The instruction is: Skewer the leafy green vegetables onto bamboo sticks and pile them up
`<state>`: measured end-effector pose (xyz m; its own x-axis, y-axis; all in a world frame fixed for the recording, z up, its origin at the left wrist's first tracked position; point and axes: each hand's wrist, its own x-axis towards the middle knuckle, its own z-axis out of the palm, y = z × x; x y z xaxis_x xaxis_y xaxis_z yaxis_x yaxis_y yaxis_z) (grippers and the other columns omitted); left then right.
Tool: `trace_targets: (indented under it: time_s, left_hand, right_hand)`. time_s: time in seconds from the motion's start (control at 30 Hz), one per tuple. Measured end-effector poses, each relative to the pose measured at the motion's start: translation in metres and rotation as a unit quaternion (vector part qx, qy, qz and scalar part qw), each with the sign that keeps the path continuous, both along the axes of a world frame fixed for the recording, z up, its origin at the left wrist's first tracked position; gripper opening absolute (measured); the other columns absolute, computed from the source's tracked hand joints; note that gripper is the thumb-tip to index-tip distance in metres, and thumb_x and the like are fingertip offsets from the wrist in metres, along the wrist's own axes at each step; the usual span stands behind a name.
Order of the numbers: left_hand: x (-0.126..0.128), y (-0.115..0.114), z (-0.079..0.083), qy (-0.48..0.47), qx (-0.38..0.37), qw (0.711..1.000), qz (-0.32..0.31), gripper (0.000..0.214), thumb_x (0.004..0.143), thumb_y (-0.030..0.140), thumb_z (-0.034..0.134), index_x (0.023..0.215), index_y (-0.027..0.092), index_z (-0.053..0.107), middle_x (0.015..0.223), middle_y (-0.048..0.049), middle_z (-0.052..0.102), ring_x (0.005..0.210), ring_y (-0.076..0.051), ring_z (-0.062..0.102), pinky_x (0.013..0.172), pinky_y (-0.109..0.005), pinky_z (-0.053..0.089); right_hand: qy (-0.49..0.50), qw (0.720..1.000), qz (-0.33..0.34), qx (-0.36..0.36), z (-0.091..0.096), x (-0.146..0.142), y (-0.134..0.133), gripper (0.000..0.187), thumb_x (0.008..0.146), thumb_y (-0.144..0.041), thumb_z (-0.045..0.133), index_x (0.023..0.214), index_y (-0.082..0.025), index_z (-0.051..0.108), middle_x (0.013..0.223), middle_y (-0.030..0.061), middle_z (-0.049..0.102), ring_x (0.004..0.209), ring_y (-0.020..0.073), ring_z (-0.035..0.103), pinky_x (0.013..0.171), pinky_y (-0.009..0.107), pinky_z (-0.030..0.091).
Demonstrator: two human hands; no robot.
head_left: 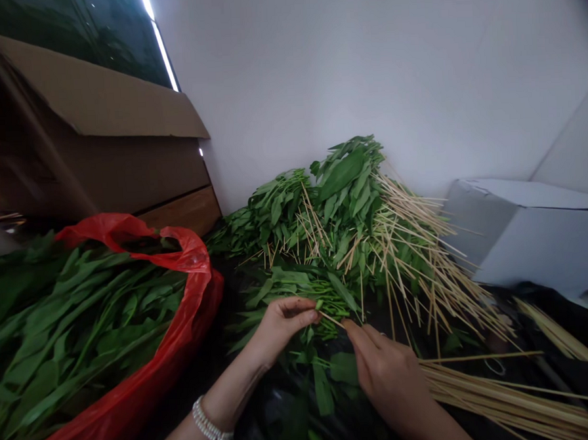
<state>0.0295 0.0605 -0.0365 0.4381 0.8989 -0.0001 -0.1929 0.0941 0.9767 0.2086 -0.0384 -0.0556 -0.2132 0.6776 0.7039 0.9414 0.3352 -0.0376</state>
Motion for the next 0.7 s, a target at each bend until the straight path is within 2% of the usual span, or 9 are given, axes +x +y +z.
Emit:
trace_targets:
  time_s: [0.47,0.7]
  left_hand:
    - [0.002,-0.001,-0.007,-0.019,-0.017,0.998,-0.052,0.024,0.057,0.026,0.086,0.071,0.013,0.073,0.066,-0.003,0.072,0.062,-0.013,0.063,0.066,-0.023,0.048]
    - [0.006,-0.007,-0.011,0.018,0.006,0.99,-0.136,0.024,0.056,0.029,0.086,0.073,0.015,0.075,0.068,-0.0024,0.071,0.063,-0.013,0.061,0.066,-0.023,0.046]
  right_hand:
    - [0.004,1.0,0.005,0.001,-0.007,-0.008,-0.002,0.031,0.092,-0.009,0.032,0.108,-0.012,0.057,0.07,0.0029,0.061,0.059,0.0127,0.06,0.055,0.023,0.041]
    - [0.022,0.999,0.034,-0.007,-0.009,-0.015,0.0,0.028,0.094,-0.011,0.03,0.1,-0.014,0.057,0.069,0.0017,0.059,0.058,0.0123,0.058,0.056,0.024,0.04]
